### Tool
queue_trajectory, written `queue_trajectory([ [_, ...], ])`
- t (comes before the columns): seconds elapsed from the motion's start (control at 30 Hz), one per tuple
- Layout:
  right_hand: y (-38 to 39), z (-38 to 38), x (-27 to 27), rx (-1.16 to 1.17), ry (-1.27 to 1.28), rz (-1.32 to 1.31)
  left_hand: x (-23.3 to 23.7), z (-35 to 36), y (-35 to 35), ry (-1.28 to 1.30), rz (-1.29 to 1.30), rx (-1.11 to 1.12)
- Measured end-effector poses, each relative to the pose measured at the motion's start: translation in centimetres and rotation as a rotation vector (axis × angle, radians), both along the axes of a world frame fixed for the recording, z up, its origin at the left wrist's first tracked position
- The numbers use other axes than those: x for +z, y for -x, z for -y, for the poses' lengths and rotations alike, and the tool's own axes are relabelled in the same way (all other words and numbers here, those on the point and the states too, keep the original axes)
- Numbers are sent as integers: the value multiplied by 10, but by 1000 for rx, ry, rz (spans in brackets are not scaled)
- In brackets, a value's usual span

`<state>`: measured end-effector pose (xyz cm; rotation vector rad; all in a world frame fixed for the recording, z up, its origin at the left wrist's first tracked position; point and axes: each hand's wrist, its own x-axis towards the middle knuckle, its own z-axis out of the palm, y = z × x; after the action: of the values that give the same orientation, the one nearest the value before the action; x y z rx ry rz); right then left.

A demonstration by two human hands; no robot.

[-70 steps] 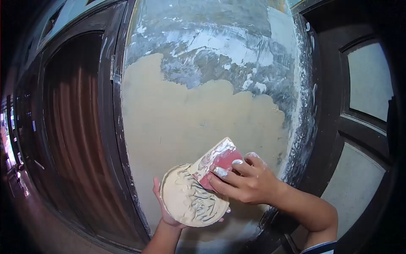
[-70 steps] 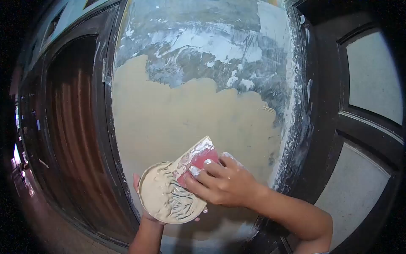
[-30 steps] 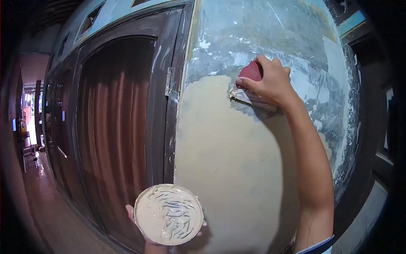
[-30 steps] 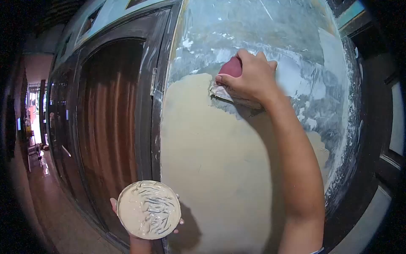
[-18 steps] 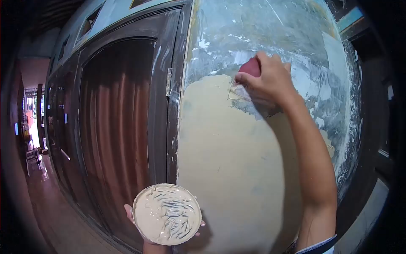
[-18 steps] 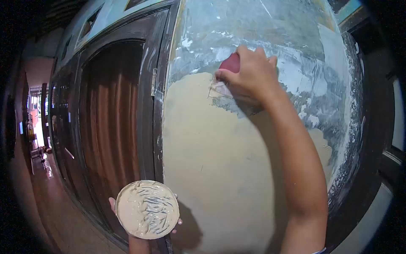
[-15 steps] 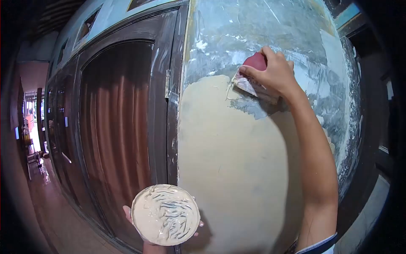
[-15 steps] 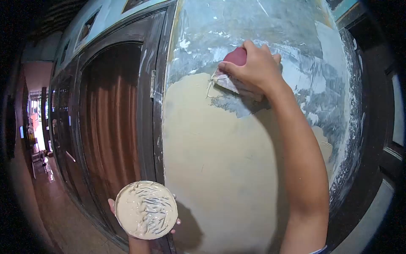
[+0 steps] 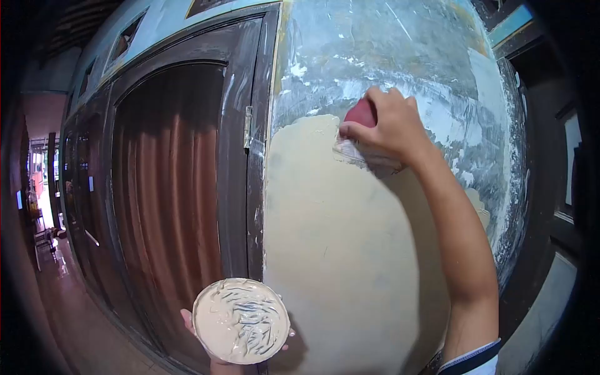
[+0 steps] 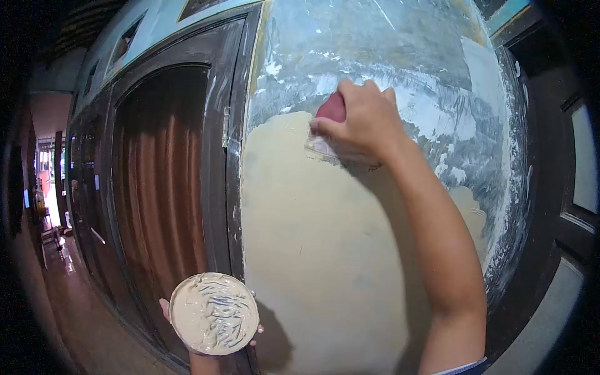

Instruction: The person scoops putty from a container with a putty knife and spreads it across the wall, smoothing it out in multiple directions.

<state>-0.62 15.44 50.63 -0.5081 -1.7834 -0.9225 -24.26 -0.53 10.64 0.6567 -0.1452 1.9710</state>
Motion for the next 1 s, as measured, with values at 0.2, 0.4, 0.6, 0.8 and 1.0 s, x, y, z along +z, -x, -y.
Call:
queue_trajectory([
  [0.2,-6,-9,16,78,55,-112,15,11,-13,-194,71,-145],
  [0.4,4,-3,22,29,1,-141,21,14,-5,-200,61,-148],
  [0.6,8,6,-11,22,49,81,15,15,4,-210,38,-147],
  [0.8,-3,-4,27,82,118,-288,8,15,-1,-198,19,-145],
  [1.0,23,10,-19,6,39,-48,-1,17,8,-208,-7,-158],
])
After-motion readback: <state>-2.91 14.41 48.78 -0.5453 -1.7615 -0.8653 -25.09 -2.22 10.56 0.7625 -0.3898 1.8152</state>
